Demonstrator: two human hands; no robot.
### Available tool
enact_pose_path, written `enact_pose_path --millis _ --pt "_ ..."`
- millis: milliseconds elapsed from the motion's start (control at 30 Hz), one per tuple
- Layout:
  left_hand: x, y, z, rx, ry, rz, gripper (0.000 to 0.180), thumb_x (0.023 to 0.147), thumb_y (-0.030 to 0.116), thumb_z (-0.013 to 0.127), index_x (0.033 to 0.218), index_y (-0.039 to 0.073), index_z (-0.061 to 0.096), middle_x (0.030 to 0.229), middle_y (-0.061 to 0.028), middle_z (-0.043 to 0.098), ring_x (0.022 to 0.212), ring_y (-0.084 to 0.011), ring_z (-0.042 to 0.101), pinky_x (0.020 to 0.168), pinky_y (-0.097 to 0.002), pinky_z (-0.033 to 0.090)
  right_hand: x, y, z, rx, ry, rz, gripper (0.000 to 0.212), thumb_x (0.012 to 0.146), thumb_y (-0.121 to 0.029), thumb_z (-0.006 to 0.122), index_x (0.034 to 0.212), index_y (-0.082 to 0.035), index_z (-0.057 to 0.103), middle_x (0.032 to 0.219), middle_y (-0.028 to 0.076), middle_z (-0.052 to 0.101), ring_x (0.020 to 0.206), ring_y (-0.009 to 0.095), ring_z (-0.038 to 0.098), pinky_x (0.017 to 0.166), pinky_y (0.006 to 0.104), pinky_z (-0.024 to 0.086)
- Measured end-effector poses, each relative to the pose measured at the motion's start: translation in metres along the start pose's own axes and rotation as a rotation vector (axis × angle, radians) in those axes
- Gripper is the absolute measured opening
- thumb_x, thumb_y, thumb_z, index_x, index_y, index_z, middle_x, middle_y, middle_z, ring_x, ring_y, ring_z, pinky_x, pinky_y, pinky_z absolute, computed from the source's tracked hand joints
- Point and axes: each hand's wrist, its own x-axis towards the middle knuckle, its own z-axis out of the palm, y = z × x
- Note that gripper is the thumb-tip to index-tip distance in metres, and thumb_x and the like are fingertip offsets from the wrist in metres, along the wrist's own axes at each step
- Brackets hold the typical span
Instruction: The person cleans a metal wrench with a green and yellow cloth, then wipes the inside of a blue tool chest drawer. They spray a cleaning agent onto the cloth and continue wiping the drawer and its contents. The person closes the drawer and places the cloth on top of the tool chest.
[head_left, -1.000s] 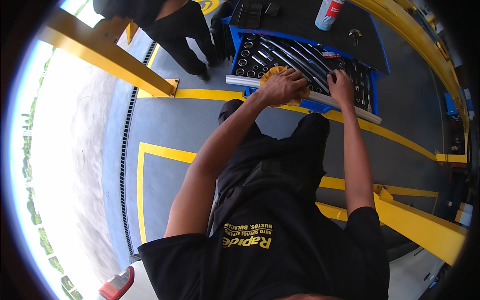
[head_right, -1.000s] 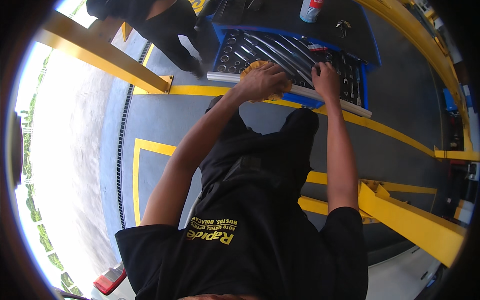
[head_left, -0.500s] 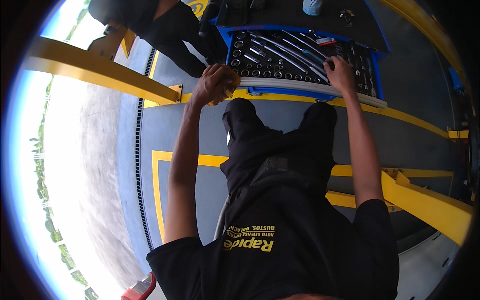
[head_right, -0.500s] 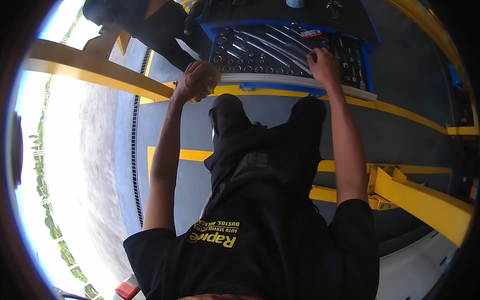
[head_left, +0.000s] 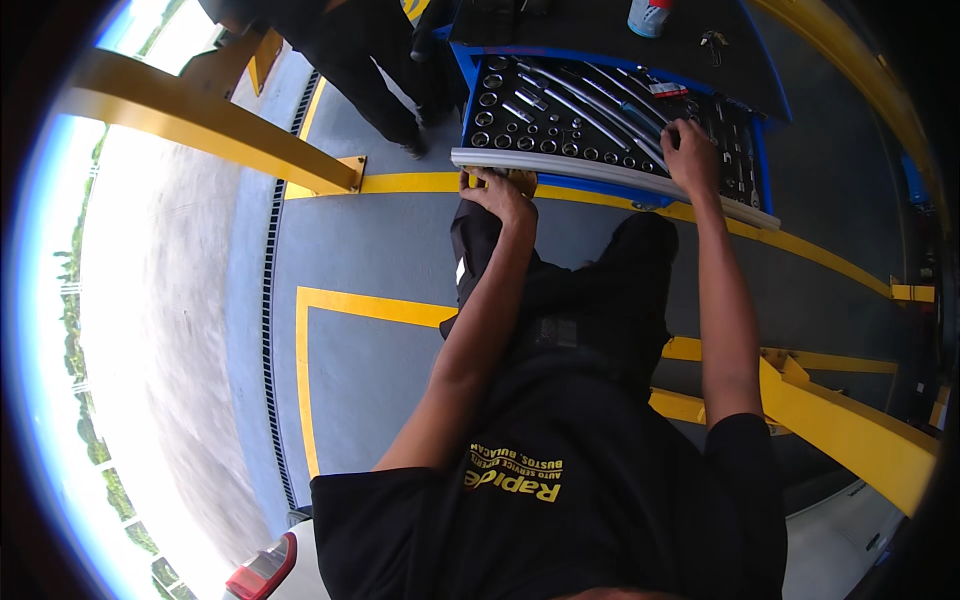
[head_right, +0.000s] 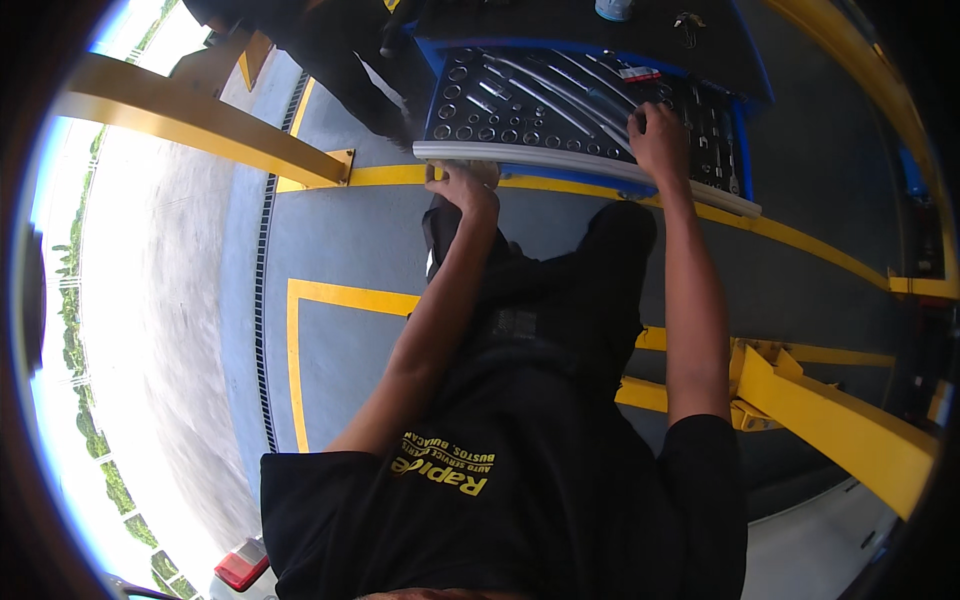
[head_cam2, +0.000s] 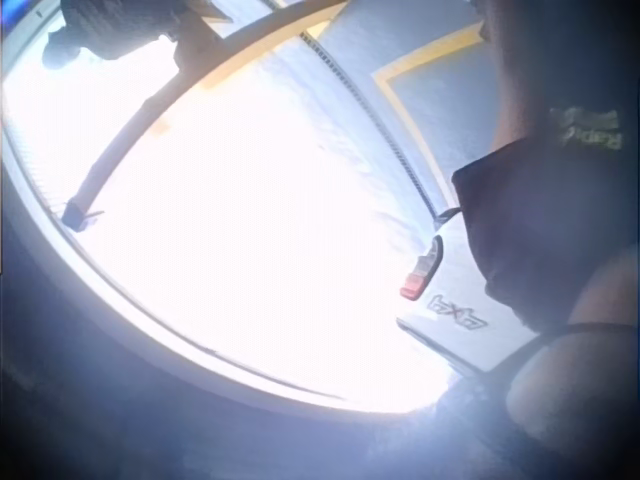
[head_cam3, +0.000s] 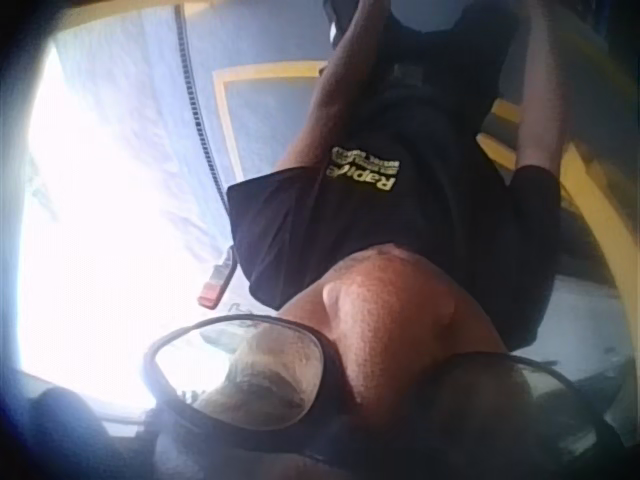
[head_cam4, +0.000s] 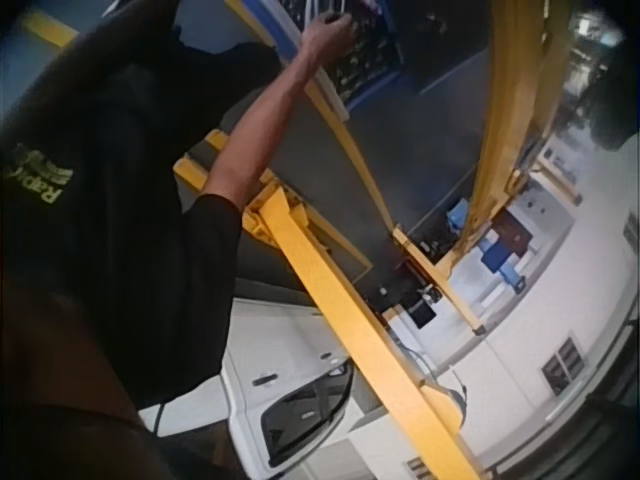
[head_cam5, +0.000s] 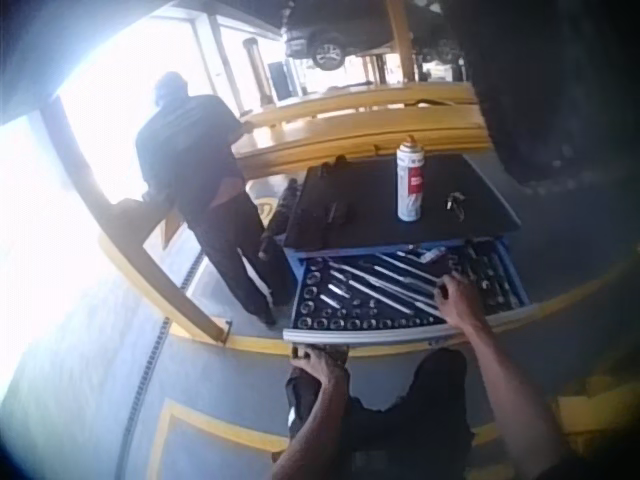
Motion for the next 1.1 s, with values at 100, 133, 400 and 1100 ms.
enact_pose_path --millis 100,133,400,1100 --pt "-0.034 -0.014 0.014 0.041 0.001 -0.158 0.06 0.115 0.042 0.058 0.157 0.007 0.032 0.144 -0.0203 0.054 0.13 -0.0273 0.058 0.109 -0.0405 0.049 0.001 0.0 -0.001 -0.02 -0.005 -0.005 0.021 0.102 -0.026 0.069 0.108 -0.006 0.073 0.112 0.018 0.073 0.11 0.042 0.071 0.096 0.052 0.056" --pt "-0.051 -0.026 0.013 0.058 -0.081 -0.151 0.049 0.116 0.038 0.059 0.148 0.007 0.038 0.134 -0.0155 0.057 0.12 -0.0229 0.059 0.103 -0.038 0.05 0.002 -0.006 -0.001 -0.014 -0.009 -0.007 0.021 0.102 -0.025 0.069 0.109 -0.006 0.073 0.112 0.018 0.073 0.11 0.042 0.071 0.096 0.0521 0.056" --pt "0.0 -0.03 -0.021 0.004 -0.231 0.013 0.032 0.115 0.035 0.063 0.121 0.005 0.052 0.108 -0.0034 0.06 0.098 -0.0119 0.057 0.09 -0.0314 0.051 0.003 0.003 0.002 -0.044 0.006 -0.064 0.021 0.102 -0.025 0.069 0.11 -0.006 0.072 0.113 0.019 0.073 0.111 0.043 0.07 0.096 0.0531 0.056" --pt "-0.022 -0.022 -0.033 0.038 -0.552 -0.231 0.036 0.112 0.03 0.067 0.135 0.003 0.058 0.126 -0.0081 0.068 0.113 -0.0195 0.067 0.096 -0.0368 0.057 0.006 0.004 0.009 -0.115 -0.028 -0.092 0.022 0.103 -0.024 0.066 0.112 -0.005 0.071 0.116 0.019 0.073 0.111 0.043 0.07 0.096 0.0533 0.055"
